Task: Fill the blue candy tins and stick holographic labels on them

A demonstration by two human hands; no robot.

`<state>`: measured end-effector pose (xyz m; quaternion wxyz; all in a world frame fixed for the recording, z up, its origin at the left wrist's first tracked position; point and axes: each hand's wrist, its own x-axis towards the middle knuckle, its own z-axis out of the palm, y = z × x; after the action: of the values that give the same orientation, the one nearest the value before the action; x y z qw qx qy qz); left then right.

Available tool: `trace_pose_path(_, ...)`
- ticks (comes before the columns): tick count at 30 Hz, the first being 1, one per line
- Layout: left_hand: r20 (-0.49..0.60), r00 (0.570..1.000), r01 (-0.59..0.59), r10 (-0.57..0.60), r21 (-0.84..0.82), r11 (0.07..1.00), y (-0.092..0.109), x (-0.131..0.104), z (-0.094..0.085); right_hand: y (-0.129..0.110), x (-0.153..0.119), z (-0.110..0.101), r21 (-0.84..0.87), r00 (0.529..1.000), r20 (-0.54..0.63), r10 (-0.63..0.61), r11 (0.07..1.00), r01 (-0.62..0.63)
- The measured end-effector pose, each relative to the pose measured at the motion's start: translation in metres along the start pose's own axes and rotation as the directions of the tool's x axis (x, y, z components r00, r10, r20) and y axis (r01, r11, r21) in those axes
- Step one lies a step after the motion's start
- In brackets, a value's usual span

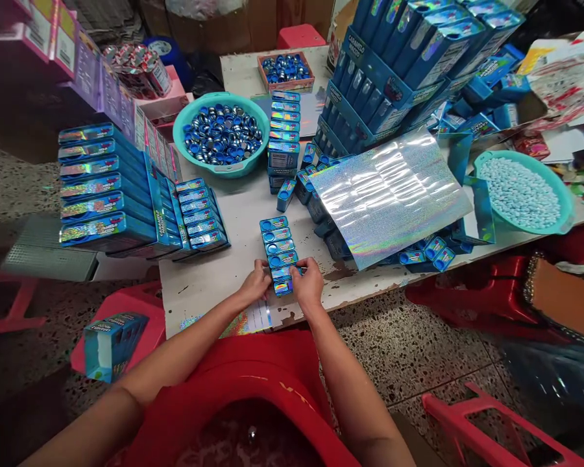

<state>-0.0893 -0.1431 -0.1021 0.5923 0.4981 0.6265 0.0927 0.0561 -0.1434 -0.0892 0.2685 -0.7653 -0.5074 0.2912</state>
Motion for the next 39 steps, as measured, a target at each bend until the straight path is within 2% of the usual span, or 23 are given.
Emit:
trace_pose_path(2,-0.076,0.997,0.031,-0.018,0.169,0.985,-0.003,0.002,0.007,0.000,-0.001,0.002,-0.029,1.000,0.001,-0.027,0.999,0.027)
trace_pose_path(5,-0.133,0.991,0.060,-0.014,0.344,0.937,-0.008,0.004,0.005,0.001,-0.007,0.004,-0.120,0.982,-0.025,-0.187,0.976,0.183)
trace_pose_path(8,-0.107,0.994,0.032,0.016,0.432,0.901,-0.022,-0.002,-0.020,0.000,-0.023,0.003,-0.179,0.927,-0.127,-0.354,0.927,0.329)
trace_pose_path(10,-0.092,0.994,-0.011,0.063,0.483,0.876,-0.040,-0.012,-0.042,-0.004,-0.039,0.003,-0.188,0.876,-0.161,-0.454,0.886,0.424)
trace_pose_path(11,-0.069,0.995,-0.028,0.073,0.506,0.862,-0.051,-0.019,-0.052,-0.007,-0.048,0.006,-0.168,0.848,-0.114,-0.517,0.852,0.497)
trace_pose_path(12,-0.031,0.997,-0.041,0.067,0.523,0.851,-0.063,-0.027,-0.060,-0.009,-0.058,0.010,-0.118,0.811,-0.018,-0.584,0.807,0.579)
trace_pose_path(14,0.059,0.998,-0.058,0.032,0.527,0.848,-0.083,-0.041,-0.068,-0.012,-0.075,0.024,0.036,0.708,0.233,-0.667,0.733,0.679)
trace_pose_path(15,0.089,0.996,-0.060,0.016,0.515,0.855,-0.091,-0.047,-0.068,-0.012,-0.082,0.033,0.090,0.669,0.342,-0.660,0.731,0.676)
trace_pose_path(16,0.097,0.995,-0.055,0.007,0.500,0.864,-0.097,-0.051,-0.066,-0.012,-0.088,0.043,0.100,0.661,0.426,-0.618,0.758,0.645)
trace_pose_path(18,0.066,0.998,-0.029,-0.003,0.476,0.879,-0.104,-0.055,-0.059,-0.008,-0.095,0.061,0.013,0.707,0.519,-0.481,0.831,0.556)
trace_pose_path(20,0.033,0.999,0.008,-0.025,0.453,0.892,-0.106,-0.053,-0.053,-0.004,-0.096,0.073,-0.083,0.717,0.573,-0.396,0.843,0.532)
trace_pose_path(23,0.004,0.999,0.040,-0.045,0.410,0.911,-0.105,-0.049,-0.051,-0.002,-0.094,0.079,-0.136,0.648,0.646,-0.404,0.774,0.618)
trace_pose_path(30,-0.057,0.995,0.100,-0.086,0.348,0.932,-0.105,-0.045,-0.058,-0.005,-0.093,0.071,-0.147,0.507,0.732,-0.456,0.621,0.770)
trace_pose_path(32,-0.070,0.993,0.114,-0.096,0.341,0.933,-0.104,-0.045,-0.058,-0.008,-0.093,0.068,-0.157,0.510,0.723,-0.467,0.607,0.779)
trace_pose_path(35,-0.102,0.989,0.137,-0.108,0.343,0.929,-0.103,-0.047,-0.056,-0.017,-0.093,0.060,-0.187,0.547,0.692,-0.471,0.615,0.766)
trace_pose_path(37,-0.133,0.984,0.158,-0.117,0.358,0.920,-0.099,-0.051,-0.055,-0.025,-0.092,0.049,-0.170,0.595,0.653,-0.468,0.675,0.718)
trace_pose_path(39,-0.191,0.979,0.132,-0.068,0.347,0.928,-0.093,-0.057,-0.053,-0.034,-0.090,0.035,-0.121,0.667,0.585,-0.461,0.763,0.634)
